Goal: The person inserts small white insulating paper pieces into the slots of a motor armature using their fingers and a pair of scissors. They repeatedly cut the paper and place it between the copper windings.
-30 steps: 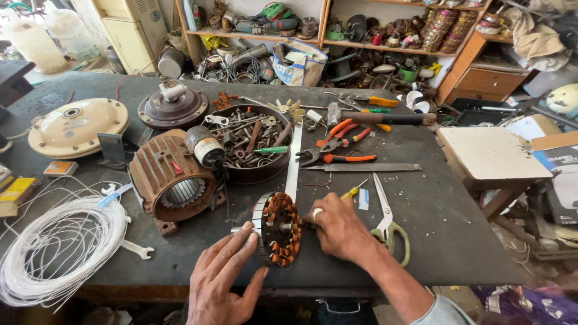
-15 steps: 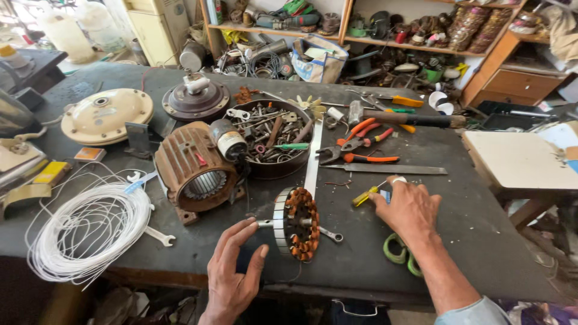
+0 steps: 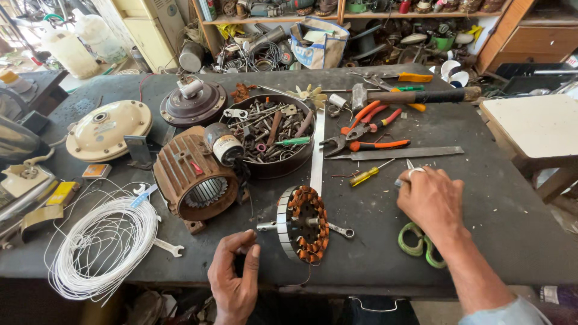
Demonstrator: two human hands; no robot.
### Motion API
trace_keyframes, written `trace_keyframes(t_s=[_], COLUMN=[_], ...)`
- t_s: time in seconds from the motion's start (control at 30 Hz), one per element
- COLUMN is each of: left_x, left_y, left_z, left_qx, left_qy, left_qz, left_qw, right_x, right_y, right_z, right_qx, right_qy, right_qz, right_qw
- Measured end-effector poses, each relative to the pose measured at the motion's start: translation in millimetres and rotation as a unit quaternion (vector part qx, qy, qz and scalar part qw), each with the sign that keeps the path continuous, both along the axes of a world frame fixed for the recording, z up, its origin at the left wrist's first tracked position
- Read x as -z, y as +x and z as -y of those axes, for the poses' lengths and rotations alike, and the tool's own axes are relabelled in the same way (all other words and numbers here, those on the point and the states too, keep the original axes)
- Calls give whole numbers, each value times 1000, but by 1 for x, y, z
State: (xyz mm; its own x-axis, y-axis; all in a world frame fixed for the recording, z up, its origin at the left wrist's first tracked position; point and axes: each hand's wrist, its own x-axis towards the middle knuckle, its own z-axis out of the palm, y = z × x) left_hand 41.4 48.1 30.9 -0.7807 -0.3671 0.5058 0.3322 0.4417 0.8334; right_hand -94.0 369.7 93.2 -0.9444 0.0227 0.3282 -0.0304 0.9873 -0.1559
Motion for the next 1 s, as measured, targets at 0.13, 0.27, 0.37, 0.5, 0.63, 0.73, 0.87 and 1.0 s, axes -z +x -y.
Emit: trace_keyframes(t_s=[0.13, 0.27, 0.37, 0.5, 0.63, 0.73, 0.87, 1.0], left_x=[-31, -86, -119, -149, -163, -166, -168, -171], left_y=[-7, -39, -61, -80, -82, -78, -73, -64], left_z=[1, 19, 12, -13, -28, -33, -44, -60], left_qx=[3, 125, 183, 265, 333, 359, 322, 275], left_qy=[-152, -351, -445, -487, -470, -431, -464, -496], left_qz=[-62, -79, -44, -12, 30, 38, 55, 71], left_qw=[986, 925, 876, 832, 817, 827, 823, 821], right_x=[-3, 12, 25, 28, 15, 6, 3, 7], right_y=[31, 75, 95, 98, 85, 81, 80, 76], right_z=[-17, -23, -16, 5, 14, 8, -3, -18], right_qx=[-8, -103, -175, -391, -414, -427, -468, -455], right_qy=[-245, -387, -368, -202, -93, -83, -74, -36], right_qz=[88, 57, 56, -44, 7, 52, 12, -22], right_qw=[966, 915, 911, 897, 906, 899, 881, 889])
